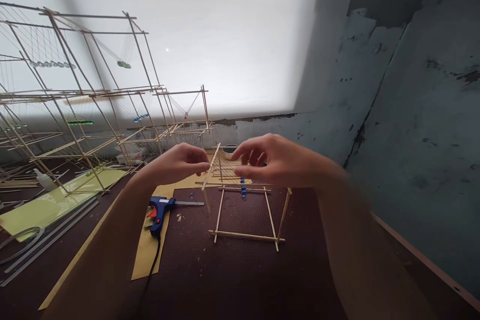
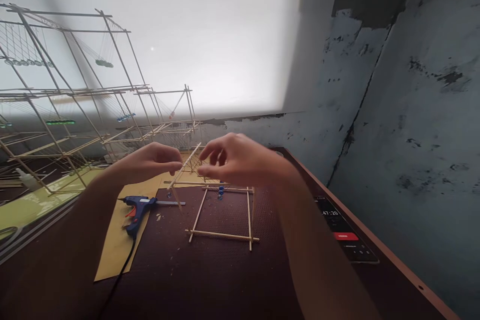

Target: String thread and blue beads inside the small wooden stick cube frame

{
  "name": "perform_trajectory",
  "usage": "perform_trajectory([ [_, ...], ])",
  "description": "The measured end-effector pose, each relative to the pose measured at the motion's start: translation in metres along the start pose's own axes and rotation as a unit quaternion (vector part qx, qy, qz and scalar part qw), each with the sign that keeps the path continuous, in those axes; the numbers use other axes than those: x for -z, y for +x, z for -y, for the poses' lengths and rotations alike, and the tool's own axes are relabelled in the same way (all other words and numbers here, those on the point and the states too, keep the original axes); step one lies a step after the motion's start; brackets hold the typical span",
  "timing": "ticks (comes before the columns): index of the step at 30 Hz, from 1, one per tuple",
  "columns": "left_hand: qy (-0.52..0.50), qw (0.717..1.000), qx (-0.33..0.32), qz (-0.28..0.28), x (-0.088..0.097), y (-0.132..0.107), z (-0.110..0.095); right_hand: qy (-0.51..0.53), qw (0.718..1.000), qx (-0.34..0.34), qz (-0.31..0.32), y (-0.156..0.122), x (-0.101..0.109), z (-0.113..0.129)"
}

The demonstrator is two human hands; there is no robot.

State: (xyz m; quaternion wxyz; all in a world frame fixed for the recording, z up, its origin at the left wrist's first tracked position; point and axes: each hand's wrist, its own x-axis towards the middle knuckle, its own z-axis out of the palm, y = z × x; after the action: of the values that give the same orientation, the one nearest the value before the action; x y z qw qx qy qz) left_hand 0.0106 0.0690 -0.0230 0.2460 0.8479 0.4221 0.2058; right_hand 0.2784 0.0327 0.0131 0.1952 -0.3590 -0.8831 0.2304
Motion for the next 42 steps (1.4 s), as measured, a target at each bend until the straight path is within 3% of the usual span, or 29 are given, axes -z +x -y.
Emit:
perform_trajectory([
  [3,-0.001,1.000,-0.003,-0.002,0.000,0.000,0.000,0.002,0.999,0.020,0.042,0.010,-0.020,0.007],
  [7,-0.002,1.000,-0.004,-0.003,0.000,0.001,0.001,-0.020,0.998,0.019,0.051,0.018,-0.033,0.004],
  [42,-0.003,1.000,-0.005,-0.006,0.001,-0.001,0.001,-0.015,0.998,0.007,0.053,0.020,-0.034,0.000],
])
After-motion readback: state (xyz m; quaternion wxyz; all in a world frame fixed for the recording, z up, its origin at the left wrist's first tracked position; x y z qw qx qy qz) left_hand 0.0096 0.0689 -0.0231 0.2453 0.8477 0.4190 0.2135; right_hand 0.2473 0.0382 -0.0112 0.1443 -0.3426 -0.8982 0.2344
